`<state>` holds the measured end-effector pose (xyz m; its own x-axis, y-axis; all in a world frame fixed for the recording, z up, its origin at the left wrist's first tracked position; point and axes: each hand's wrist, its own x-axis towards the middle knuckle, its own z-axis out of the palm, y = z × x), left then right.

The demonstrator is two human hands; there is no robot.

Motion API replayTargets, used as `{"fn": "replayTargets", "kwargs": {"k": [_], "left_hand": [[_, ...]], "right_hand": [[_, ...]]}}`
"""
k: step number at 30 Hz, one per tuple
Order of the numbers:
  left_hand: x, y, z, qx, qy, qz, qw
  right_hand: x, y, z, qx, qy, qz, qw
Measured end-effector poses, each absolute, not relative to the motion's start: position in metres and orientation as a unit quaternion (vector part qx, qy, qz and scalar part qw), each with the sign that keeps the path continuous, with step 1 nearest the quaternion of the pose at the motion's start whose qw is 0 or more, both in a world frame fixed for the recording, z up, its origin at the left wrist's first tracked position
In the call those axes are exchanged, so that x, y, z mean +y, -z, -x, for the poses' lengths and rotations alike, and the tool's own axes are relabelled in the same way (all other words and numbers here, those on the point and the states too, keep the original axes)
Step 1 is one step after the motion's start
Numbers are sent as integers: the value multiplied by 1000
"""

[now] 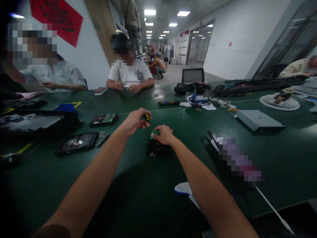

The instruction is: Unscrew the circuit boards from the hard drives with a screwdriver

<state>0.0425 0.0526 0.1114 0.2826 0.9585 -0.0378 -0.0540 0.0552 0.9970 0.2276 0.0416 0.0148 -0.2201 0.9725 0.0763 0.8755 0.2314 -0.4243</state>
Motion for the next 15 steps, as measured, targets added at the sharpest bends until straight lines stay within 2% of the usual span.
{"fn": "replayTargets", "kwargs": {"k": [5,15], "left_hand": [[54,-110,-43,400,-423,-504,638],[53,-111,-41,393,-398,-516,648]], "right_hand": [[40,-17,-227,-766,-147,604,164],[39,-18,-227,-765,-147,604,170]]}}
